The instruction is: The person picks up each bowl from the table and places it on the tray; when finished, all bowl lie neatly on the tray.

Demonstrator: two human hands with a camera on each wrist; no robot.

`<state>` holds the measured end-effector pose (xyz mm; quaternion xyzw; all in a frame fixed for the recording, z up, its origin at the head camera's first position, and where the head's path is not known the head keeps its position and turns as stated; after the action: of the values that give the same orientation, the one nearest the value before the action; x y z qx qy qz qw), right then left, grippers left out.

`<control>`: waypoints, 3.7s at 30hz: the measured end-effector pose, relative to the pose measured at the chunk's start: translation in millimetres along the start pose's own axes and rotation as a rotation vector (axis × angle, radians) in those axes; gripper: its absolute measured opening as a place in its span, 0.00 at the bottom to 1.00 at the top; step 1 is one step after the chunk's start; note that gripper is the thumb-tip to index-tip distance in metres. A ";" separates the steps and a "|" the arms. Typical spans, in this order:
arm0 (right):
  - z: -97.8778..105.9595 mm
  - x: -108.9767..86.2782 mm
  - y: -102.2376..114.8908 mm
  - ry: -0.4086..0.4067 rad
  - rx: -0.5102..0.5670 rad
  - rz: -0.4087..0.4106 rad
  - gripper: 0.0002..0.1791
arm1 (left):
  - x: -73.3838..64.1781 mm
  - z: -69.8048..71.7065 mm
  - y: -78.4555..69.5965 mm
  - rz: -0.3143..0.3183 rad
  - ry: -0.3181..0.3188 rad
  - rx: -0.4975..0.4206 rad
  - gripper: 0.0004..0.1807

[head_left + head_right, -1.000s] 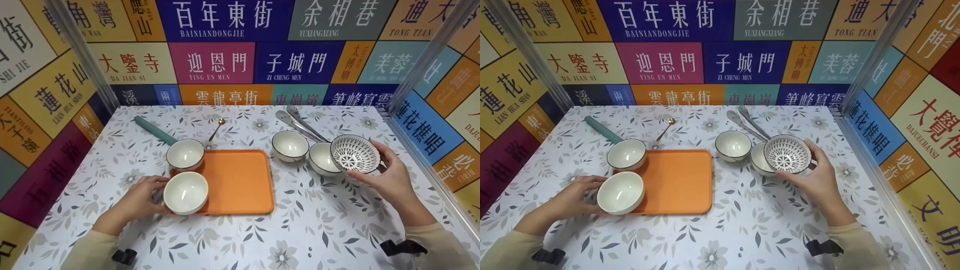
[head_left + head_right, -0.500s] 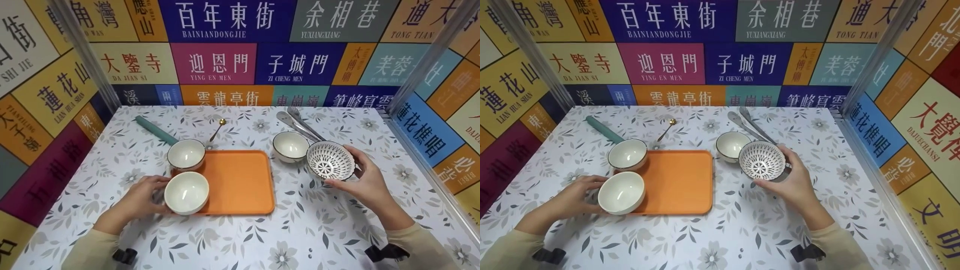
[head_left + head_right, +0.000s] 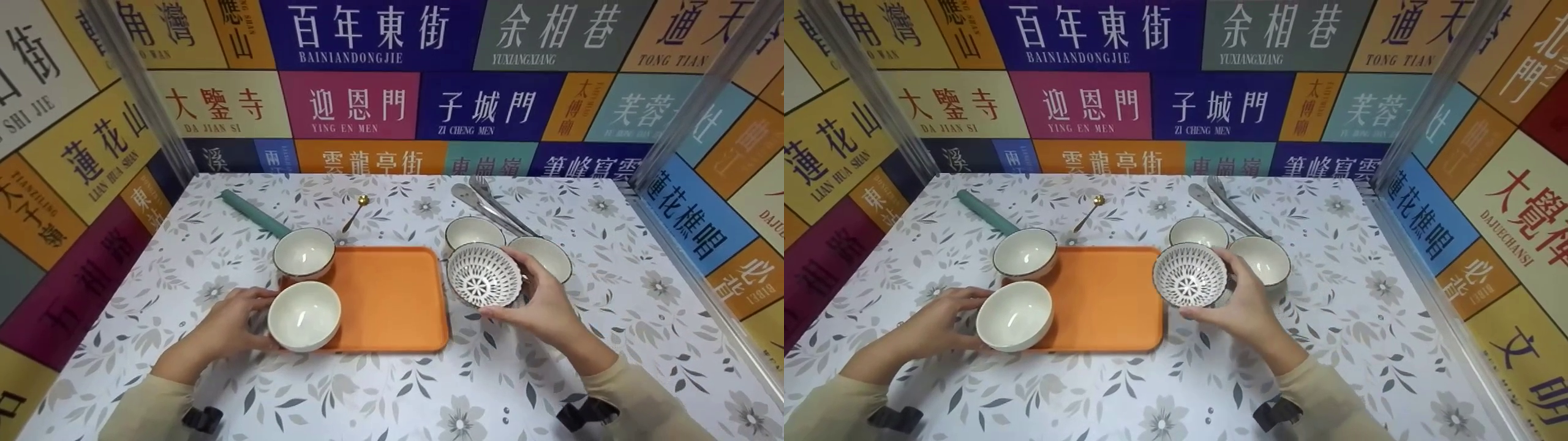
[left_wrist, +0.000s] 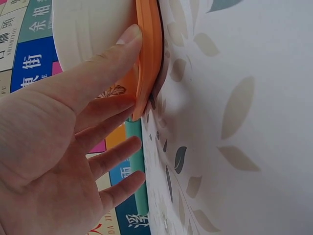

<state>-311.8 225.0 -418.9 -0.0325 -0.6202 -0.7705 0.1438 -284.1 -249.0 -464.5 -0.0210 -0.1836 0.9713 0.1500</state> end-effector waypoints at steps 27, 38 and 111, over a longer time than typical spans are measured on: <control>-167.2 73.3 -26.2 0.205 -0.009 -0.066 0.62 | -0.7 4.3 -0.2 0.001 -0.011 0.044 0.45; -189.7 78.1 -36.7 0.260 0.052 -0.110 0.60 | -1.2 1.4 -2.9 -0.005 -0.006 0.032 0.44; 110.0 21.3 -87.2 -0.055 -0.353 -0.274 0.71 | -0.4 -1.3 -2.1 -0.025 -0.012 0.056 0.40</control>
<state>-369.2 343.8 -471.5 0.0065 -0.4780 -0.8782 0.0130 -283.0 -246.8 -464.9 -0.0084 -0.1573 0.9742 0.1617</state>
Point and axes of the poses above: each hand's wrist, its own x-axis towards the middle knuckle, its own z-axis out of the back of the hand, y = z × x, the point moved 9 cm from there along x, towards the middle knuckle, and after that the axes turned 8 degrees about x, right-handed, at the moved point
